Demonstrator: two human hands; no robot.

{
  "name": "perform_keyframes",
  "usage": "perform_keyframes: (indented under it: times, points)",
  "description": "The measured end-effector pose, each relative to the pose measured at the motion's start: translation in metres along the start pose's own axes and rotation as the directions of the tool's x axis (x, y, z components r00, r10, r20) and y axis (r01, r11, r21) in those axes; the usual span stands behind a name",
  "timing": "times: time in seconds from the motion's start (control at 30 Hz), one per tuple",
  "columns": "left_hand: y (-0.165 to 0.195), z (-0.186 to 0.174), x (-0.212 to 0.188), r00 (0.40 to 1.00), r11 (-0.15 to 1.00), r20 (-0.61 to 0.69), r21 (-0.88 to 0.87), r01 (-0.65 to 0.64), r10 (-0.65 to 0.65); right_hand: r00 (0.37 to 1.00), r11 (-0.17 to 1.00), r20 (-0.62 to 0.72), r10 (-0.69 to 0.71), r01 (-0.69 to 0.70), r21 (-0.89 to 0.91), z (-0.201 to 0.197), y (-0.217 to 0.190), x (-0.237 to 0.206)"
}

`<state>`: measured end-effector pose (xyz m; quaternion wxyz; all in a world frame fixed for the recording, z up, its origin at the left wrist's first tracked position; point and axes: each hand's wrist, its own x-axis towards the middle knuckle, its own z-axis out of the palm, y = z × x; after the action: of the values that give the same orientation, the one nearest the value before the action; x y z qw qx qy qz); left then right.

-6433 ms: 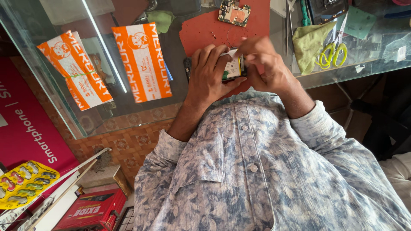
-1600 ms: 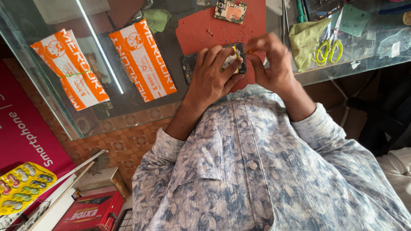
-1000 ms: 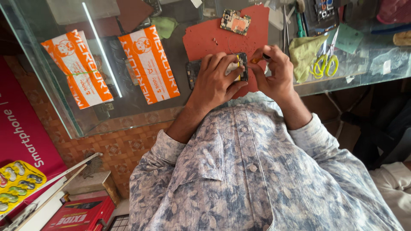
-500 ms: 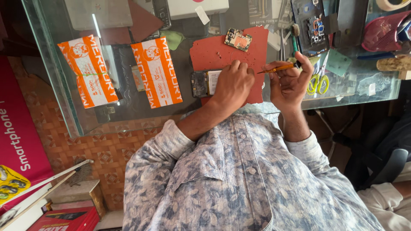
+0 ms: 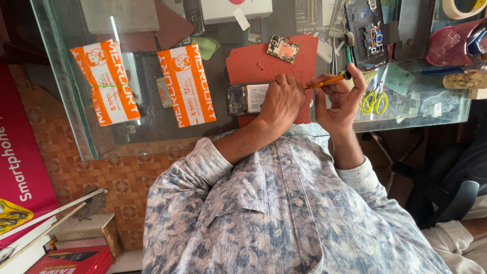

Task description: The person disassembles a smartphone by removing the motherboard and then the battery. They use a screwdriver to unscrew components and a plastic spudger to pry the battery out of the casing. The person also uses tweezers to handle small connectors and parts during the process.

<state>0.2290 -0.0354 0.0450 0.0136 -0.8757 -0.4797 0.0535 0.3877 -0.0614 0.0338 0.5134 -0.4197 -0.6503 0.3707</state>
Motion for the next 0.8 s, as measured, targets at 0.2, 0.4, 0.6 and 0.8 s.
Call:
perform_keyframes:
  times: [0.2,0.4,0.6,0.8]
  points:
    - [0.002,0.008,0.010,0.988,0.983,0.085,-0.125,0.138,-0.128,1.000,1.000,0.027,-0.017,0.017,-0.022,0.001,0.000,0.005]
    - [0.014,0.009,0.005,0.981,0.973,0.055,-0.122,0.194,-0.188,1.000,0.999,0.012,-0.015,0.015,-0.046,-0.006,0.000,0.003]
    - [0.018,0.012,0.009,0.981,0.985,0.134,-0.072,0.154,-0.143,1.000,0.999,-0.001,-0.006,0.006,-0.035,-0.006,0.000,0.000]
    - [0.013,0.020,0.010,0.990,0.995,0.119,-0.061,0.083,-0.075,1.000,0.999,0.010,-0.008,0.008,-0.038,-0.007,0.000,0.001]
